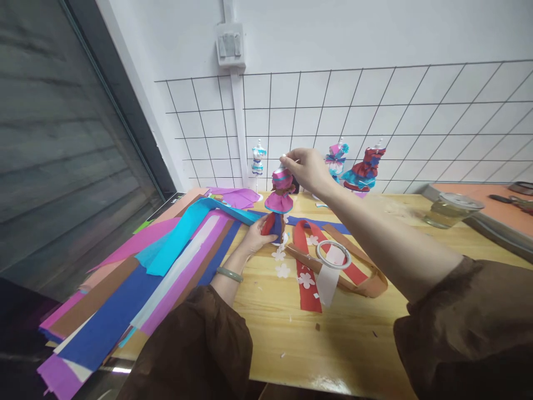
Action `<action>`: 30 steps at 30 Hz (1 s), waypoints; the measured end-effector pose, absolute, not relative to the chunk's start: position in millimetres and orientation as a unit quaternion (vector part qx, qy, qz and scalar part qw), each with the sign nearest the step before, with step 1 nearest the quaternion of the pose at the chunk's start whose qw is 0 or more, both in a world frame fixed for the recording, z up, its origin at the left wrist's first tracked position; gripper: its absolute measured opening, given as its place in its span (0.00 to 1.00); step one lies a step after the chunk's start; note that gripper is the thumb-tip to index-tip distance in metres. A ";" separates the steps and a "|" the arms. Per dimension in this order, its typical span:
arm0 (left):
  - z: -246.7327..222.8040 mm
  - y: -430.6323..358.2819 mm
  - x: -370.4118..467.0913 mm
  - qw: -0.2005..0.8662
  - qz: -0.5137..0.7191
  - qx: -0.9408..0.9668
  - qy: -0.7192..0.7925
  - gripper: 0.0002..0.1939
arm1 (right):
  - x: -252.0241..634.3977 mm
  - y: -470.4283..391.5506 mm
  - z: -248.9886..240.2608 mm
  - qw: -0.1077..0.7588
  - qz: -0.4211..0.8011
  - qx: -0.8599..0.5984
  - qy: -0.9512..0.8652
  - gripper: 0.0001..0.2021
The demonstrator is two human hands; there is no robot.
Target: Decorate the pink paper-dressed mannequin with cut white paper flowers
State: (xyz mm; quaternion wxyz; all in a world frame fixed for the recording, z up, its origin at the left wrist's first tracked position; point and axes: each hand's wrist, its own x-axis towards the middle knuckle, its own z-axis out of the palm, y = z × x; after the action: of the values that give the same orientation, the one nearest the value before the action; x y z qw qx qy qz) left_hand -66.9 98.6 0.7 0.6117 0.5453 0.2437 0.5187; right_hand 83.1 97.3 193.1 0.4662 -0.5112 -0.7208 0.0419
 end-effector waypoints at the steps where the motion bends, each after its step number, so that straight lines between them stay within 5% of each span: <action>1: 0.8 98.8 -68.0 0.622 0.516 0.536 0.243 0.36 | 83.7 97.7 193.2 0.468 0.039 -0.507 -0.722 0.12; 7: 2.3 100.4 -77.2 0.691 0.508 0.457 0.236 0.31 | 85.7 97.4 197.2 0.476 0.044 -0.507 -0.717 0.12; 30: -8.6 111.1 -76.1 0.613 0.548 0.463 0.331 0.25 | 85.1 97.6 199.5 0.482 0.044 -0.494 -0.722 0.12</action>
State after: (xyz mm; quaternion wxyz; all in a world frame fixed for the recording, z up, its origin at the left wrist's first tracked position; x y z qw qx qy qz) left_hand -76.1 111.1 -8.6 0.6131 0.4630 0.3306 0.5481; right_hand 85.1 97.6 199.5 0.4824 -0.4942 -0.7219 0.0437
